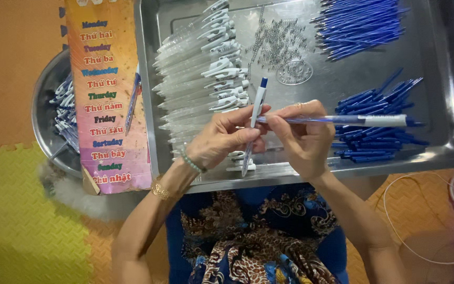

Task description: The person assembles ballpoint pens by hand on a metal tray, inserting ink cartridges into pen bodies and attaching the clips.

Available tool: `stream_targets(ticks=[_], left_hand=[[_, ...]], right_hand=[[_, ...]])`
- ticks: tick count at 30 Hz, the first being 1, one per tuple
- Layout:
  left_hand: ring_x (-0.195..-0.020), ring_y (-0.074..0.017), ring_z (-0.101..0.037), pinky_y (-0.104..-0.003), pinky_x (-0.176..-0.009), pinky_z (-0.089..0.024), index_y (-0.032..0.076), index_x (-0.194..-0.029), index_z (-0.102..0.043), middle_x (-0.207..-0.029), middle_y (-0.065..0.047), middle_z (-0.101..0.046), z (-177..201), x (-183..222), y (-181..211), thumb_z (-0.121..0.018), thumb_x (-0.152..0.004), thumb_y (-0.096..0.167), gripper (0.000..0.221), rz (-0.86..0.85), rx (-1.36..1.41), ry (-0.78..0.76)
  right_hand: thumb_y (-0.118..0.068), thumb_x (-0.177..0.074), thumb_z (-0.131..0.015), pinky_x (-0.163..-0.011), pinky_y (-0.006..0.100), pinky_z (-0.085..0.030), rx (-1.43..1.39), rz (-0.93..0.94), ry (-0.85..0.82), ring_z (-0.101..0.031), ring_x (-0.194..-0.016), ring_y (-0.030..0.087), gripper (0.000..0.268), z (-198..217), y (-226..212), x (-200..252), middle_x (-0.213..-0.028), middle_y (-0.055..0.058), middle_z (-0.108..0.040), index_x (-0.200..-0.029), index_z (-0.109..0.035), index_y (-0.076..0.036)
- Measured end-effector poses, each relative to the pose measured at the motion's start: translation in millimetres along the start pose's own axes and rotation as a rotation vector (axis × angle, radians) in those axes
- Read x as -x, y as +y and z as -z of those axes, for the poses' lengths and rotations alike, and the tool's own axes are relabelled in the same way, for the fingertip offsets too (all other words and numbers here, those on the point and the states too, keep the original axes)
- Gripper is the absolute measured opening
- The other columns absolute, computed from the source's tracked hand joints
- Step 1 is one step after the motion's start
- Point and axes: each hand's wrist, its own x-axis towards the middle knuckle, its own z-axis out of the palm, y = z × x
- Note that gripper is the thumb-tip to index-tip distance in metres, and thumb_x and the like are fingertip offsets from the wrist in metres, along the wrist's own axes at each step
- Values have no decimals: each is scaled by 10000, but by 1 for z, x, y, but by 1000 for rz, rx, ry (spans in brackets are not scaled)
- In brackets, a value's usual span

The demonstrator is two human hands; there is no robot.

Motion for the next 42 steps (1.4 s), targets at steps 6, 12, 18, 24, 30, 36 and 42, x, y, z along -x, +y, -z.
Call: stream_targets(ticks=[6,12,18,24,30,36,42], left_hand=[[-1006,-274,-823,-527,-901,-727,77,-1586,-607,-1169,-173,-795,-12,-2,1,-786,-1037,87,577,-75,-61,51],[-919,-242,-827,-503,-854,-741,50,-1597,-587,-1108,-148,-764,-9,0,-8,-760,-1055,97,571,-15,29,50],[-905,-187,-816,-499,-873,-740,73,-1615,-570,-1186,-156,-781,-10,-3,-7,-757,-1064,145,586,-9,63,14],[-875,-189,-817,-512,-865,-734,46,-1612,-562,-1124,-150,-774,-12,-2,-1,-743,-1070,140,579,32,109,-10],[-887,-205,-818,-503,-854,-735,52,-1610,-569,-1109,-150,-769,-16,-4,-9,-754,-1064,108,580,-35,79,35],[-906,-197,-799,-502,-864,-738,81,-1620,-565,-1072,-115,-749,-22,-3,-6,-763,-1061,135,595,-123,-124,110],[-893,-205,-797,-481,-834,-745,98,-1638,-541,-1115,-144,-745,-14,-9,-3,-708,-1101,125,563,-132,-233,40]], right_hand=[[-43,-1050,-784,-676,351,-699,-4,-35,29,-826,-773,249,157,1,7,-1,-890,184,-794,-1069,-641,20],[-49,-1051,-790,-681,308,-690,-50,-56,50,-796,-771,193,150,5,11,-8,-846,149,-754,-1036,-644,-14],[-25,-1050,-768,-654,327,-693,-116,-3,58,-825,-755,242,116,1,10,-7,-854,155,-782,-1061,-652,-25],[-20,-1043,-781,-639,337,-688,-98,17,65,-826,-743,269,142,4,15,-4,-848,191,-781,-1036,-641,2],[-9,-1029,-804,-479,211,-528,-8,94,88,-725,-609,159,142,0,12,-5,-825,143,-786,-1032,-662,-8],[-42,-1028,-823,-442,193,-457,87,134,54,-632,-541,107,156,0,23,-4,-795,108,-784,-1016,-667,-42],[52,-982,-852,-462,255,-532,86,238,-14,-723,-603,237,199,7,14,-12,-854,211,-805,-980,-661,-4]])
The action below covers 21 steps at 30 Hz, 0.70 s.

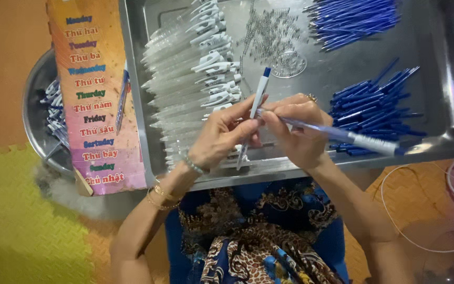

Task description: The person assembles ballpoint pens by hand on a metal tray, inserting ink cartridges into pen bodies and attaching the clips.

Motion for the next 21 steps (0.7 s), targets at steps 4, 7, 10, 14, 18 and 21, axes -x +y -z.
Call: stream_targets(ticks=[4,7,10,14,18,21], left_hand=[[-866,-181,-808,-425,-819,-753,84,-1633,-543,-1119,-144,-761,-4,-4,-3,-709,-1095,133,564,45,99,-3],[-857,-184,-812,-418,-818,-752,49,-1627,-546,-1136,-157,-775,-6,-5,-2,-730,-1080,133,584,99,196,2],[-885,-174,-807,-417,-841,-753,68,-1619,-565,-1191,-156,-778,-7,-5,-2,-722,-1087,156,562,123,209,-9],[-913,-217,-822,-472,-845,-748,66,-1603,-583,-1150,-149,-776,-16,-7,-5,-748,-1074,154,561,83,195,50],[-965,-203,-794,-485,-881,-744,80,-1575,-618,-1119,-109,-756,-32,-6,4,-753,-1077,213,533,14,45,127],[-933,-166,-778,-445,-862,-743,66,-1608,-580,-1138,-129,-764,-21,-10,-5,-735,-1095,169,546,1,36,75]], right_hand=[[-36,-1045,-807,-493,218,-529,-5,-123,-10,-688,-596,144,143,10,13,8,-859,149,-812,-1056,-665,-46],[0,-1065,-763,-593,278,-632,-160,-234,37,-780,-727,189,123,14,23,15,-912,200,-810,-1064,-641,-11],[-22,-1069,-759,-646,293,-668,-217,-290,54,-803,-755,196,114,9,14,12,-941,190,-815,-1072,-646,-40],[-13,-1078,-748,-577,284,-636,-108,-164,76,-777,-682,190,108,1,6,6,-883,141,-795,-1094,-643,-37],[135,-990,-790,-438,313,-535,-18,96,16,-676,-494,282,207,1,20,11,-705,147,-745,-978,-656,-23],[-6,-940,-937,-564,359,-611,232,127,18,-794,-712,306,240,3,10,18,-926,142,-819,-1002,-725,-101]])
